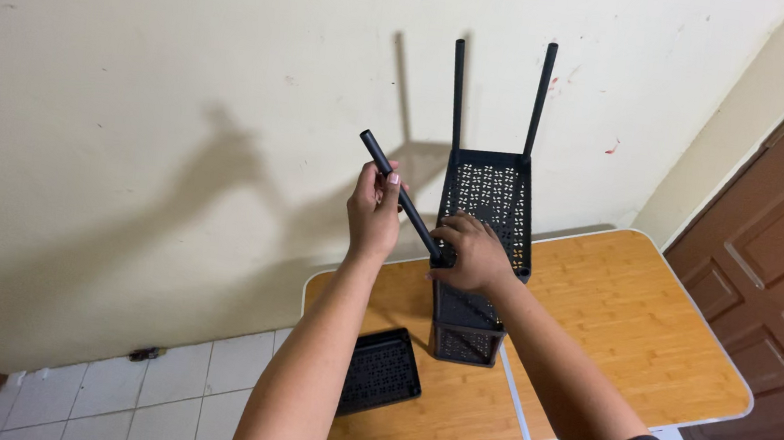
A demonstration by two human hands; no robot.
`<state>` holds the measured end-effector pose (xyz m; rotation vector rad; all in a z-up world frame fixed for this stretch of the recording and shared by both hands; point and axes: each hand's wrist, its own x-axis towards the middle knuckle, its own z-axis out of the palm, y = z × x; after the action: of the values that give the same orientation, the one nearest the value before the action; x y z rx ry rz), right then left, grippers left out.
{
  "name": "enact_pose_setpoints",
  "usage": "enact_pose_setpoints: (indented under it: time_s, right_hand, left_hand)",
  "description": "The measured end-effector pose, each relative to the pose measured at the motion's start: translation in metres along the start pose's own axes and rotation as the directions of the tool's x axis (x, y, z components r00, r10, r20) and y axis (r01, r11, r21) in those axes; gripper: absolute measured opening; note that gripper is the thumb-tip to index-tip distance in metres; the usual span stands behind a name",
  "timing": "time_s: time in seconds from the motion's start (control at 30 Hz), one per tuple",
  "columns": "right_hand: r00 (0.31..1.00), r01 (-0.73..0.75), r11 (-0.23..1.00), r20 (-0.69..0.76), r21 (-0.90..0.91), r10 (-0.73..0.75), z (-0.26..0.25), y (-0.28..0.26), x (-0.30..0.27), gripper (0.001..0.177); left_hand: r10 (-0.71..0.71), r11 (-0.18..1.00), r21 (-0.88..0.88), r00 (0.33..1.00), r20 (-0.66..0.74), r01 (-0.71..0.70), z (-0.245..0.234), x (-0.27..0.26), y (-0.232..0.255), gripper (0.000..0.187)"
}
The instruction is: The person assembles a black perforated metal shelving unit by inserting vertical support poles into the corners of stacked trays. They repeatedly adjust the poles and trays to ensure alignment and stability.
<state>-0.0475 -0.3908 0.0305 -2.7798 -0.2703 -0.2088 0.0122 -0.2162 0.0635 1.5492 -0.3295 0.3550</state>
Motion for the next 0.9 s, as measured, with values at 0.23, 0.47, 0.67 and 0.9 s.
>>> enact_pose_setpoints:
  time_s: [0.23, 0.47, 0.67, 0.9]
  right_hand:
    - [0.998, 0.007, 1.000, -0.065, -0.001, -0.007, 0.010, -0.011, 0.007, 0.067]
    - [0.994, -0.056, 0.998, -0.092, 0.003, 0.056, 0.017, -0.023, 0.013, 0.060]
    - [0.985, -0.082, 0.995, -0.145, 0.061, 0.090, 0.021, -0.038, 0.017, 0.055]
    - [0.977, 0.103, 0.901, -0.212, 0.422, -0.012, 0.041, -0.027, 0.022, 0.061]
  left_hand:
    - [0.095, 0.991, 0.084, 0.991, 0.089, -0.103, -0.011, 0.008, 0.002, 0.022]
    - [0.125, 0.979, 0.126, 0.964, 0.234, -0.158, -0.022, 0.011, 0.009, 0.024]
    - [0.146, 0.979, 0.100, 0.952, 0.267, -0.178, -0.031, 0.012, 0.016, 0.022]
    - [0.105, 0.988, 0.077, 0.950, 0.293, -0.133, -0.035, 0.014, 0.017, 0.024]
